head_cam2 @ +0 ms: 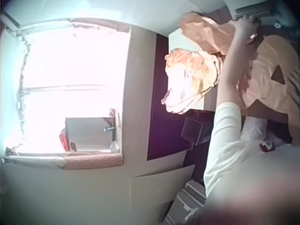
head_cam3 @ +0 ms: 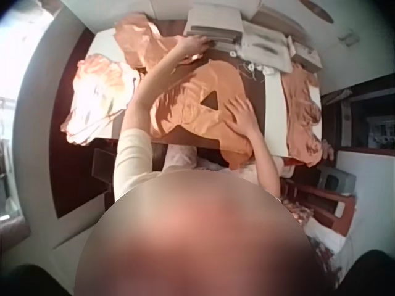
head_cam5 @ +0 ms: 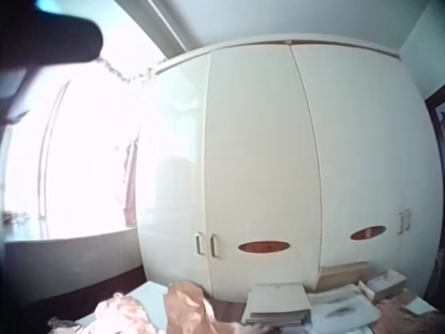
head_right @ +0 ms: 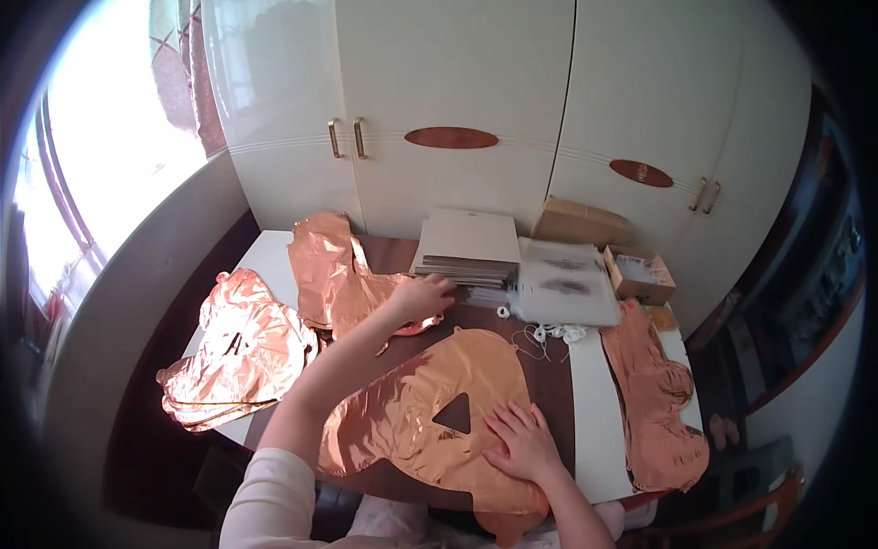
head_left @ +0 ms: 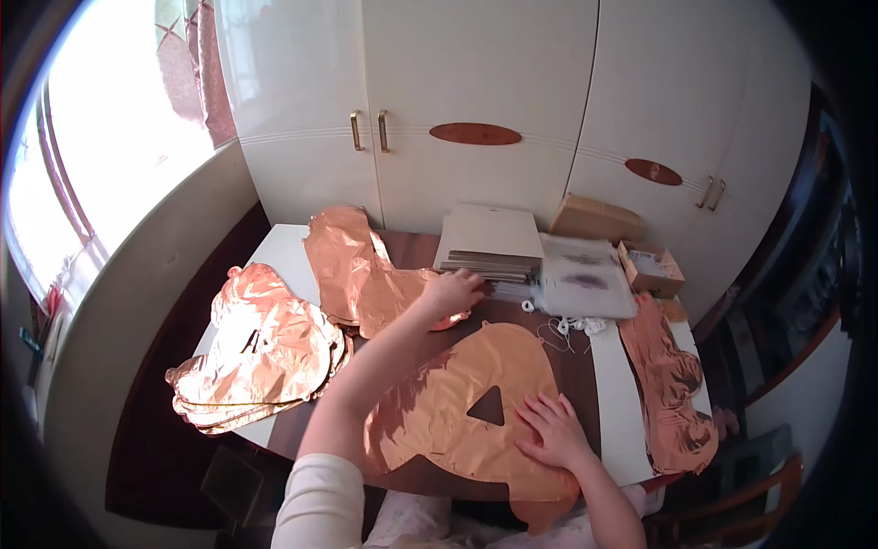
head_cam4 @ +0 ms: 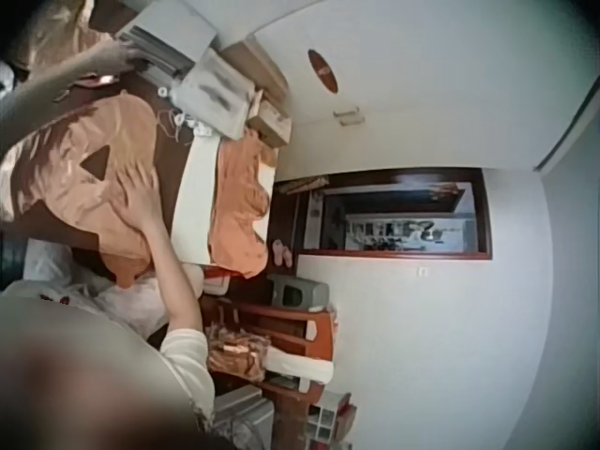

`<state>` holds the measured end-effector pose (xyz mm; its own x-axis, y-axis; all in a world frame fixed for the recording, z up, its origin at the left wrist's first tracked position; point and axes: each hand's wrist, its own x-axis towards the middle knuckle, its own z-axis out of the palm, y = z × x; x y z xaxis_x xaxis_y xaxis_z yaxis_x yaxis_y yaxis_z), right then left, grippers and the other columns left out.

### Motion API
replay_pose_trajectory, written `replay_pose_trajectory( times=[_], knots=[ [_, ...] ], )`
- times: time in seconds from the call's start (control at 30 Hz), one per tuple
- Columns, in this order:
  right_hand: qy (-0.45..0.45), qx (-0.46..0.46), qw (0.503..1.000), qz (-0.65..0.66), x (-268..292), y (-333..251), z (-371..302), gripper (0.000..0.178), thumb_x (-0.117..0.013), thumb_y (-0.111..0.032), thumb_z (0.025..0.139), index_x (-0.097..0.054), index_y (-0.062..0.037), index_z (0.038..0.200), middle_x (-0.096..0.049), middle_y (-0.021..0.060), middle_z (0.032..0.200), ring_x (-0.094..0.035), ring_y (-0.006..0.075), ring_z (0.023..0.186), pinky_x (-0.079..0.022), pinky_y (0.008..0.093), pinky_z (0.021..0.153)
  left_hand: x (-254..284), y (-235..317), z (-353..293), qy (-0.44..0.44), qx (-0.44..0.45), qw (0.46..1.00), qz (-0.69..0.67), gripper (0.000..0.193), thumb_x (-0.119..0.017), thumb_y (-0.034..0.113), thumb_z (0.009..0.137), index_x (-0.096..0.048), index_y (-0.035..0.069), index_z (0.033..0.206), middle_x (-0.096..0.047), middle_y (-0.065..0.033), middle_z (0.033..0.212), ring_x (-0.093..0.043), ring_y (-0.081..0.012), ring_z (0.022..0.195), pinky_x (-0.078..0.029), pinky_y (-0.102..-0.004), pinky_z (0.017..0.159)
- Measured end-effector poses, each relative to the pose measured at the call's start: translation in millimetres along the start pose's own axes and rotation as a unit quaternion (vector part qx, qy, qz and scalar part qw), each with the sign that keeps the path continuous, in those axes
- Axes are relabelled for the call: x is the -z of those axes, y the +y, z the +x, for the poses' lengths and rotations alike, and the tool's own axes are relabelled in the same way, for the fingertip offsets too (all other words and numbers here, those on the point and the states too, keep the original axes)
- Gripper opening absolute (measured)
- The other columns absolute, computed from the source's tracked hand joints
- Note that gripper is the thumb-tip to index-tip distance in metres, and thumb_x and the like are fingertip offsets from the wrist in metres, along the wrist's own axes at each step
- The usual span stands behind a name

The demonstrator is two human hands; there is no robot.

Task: Fold foil balloons and place them on cardboard backing for packaging.

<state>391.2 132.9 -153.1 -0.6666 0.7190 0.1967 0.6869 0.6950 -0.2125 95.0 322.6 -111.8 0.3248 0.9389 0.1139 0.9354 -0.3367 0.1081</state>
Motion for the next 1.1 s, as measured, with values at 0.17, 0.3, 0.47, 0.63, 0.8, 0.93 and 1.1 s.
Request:
replay_pose_trajectory(
  times=[0.17, 0.3, 0.47, 0.63, 0.8, 0.93, 1.1],
  knots=[
    [-0.007, 0.008, 1.000, 0.005, 0, -5, 2, 0.059, -0.061, -0.049, 0.077, -0.053, -0.0164, 0.126, -0.047, 0.0073, 0.134, -0.038, 0.0263, 0.128, -0.021, 0.0516, 0.108, 39, -114, -22, 0.014, 0.066, 0.983, 0.171, 0.025, -0.053, 0.018, 0.084, -0.058, 0.014, 0.108, -0.058, -0.0049, 0.112, -0.059, -0.0262, 0.102, -0.053, -0.0395, 0.075],
    [-0.009, 0.000, 1.000, 0.009, 0, -3, -1, 0.058, -0.061, -0.050, 0.076, -0.055, -0.0168, 0.124, -0.050, 0.0069, 0.132, -0.041, 0.0264, 0.126, -0.023, 0.0513, 0.107, 19, -189, -24, -0.015, 0.081, 0.960, 0.268, 0.024, -0.052, 0.026, 0.087, -0.062, 0.032, 0.108, -0.057, 0.0023, 0.114, -0.053, -0.0173, 0.112, -0.049, -0.0375, 0.081],
    [-0.005, -0.005, 1.000, 0.016, 0, -5, 3, 0.056, -0.068, -0.047, 0.070, -0.061, -0.0140, 0.115, -0.054, 0.0068, 0.127, -0.045, 0.0274, 0.122, -0.026, 0.0503, 0.106, 8, -229, 1, -0.064, -0.048, 0.921, 0.382, 0.022, -0.052, 0.028, 0.087, -0.062, 0.032, 0.106, -0.056, 0.0063, 0.114, -0.049, -0.0149, 0.116, -0.043, -0.0360, 0.088],
    [-0.001, -0.014, 1.000, 0.020, -1, -3, 5, 0.055, -0.071, -0.045, 0.068, -0.062, -0.0138, 0.113, -0.055, 0.0062, 0.126, -0.046, 0.0267, 0.122, -0.027, 0.0501, 0.106, 4, -231, 18, -0.068, -0.096, 0.908, 0.403, 0.020, -0.055, 0.028, 0.085, -0.065, 0.030, 0.102, -0.056, 0.0087, 0.112, -0.048, -0.0130, 0.114, -0.040, -0.0331, 0.086],
    [-0.005, -0.021, 1.000, 0.017, -1, -1, 3, 0.055, -0.070, -0.046, 0.068, -0.062, -0.0136, 0.112, -0.055, 0.0057, 0.126, -0.046, 0.0262, 0.122, -0.026, 0.0499, 0.106, 13, -233, 34, -0.150, -0.085, 0.878, 0.446, 0.019, -0.053, 0.028, 0.086, -0.068, 0.032, 0.097, -0.056, 0.0115, 0.114, -0.046, -0.0114, 0.115, -0.036, -0.0322, 0.090],
    [-0.014, -0.034, 0.999, 0.007, -2, -4, 1, 0.055, -0.070, -0.047, 0.069, -0.062, -0.0137, 0.112, -0.055, 0.0049, 0.125, -0.047, 0.0250, 0.121, -0.026, 0.0495, 0.106, -12, -263, 57, -0.182, 0.013, 0.863, 0.471, 0.025, -0.051, 0.032, 0.087, -0.065, 0.030, 0.107, -0.054, 0.0132, 0.121, -0.044, -0.0121, 0.117, -0.032, -0.0359, 0.093],
    [-0.001, 0.017, 0.998, 0.057, -5, -12, 12, 0.056, -0.070, -0.048, 0.069, -0.062, -0.0139, 0.113, -0.056, 0.0037, 0.124, -0.047, 0.0234, 0.121, -0.026, 0.0488, 0.106, -3, -411, 2, -0.290, 0.117, 0.547, 0.776, 0.059, -0.061, 0.041, 0.081, -0.043, 0.027, 0.136, -0.035, 0.0089, 0.144, -0.018, -0.0204, 0.139, -0.004, -0.0575, 0.111]
  ],
)
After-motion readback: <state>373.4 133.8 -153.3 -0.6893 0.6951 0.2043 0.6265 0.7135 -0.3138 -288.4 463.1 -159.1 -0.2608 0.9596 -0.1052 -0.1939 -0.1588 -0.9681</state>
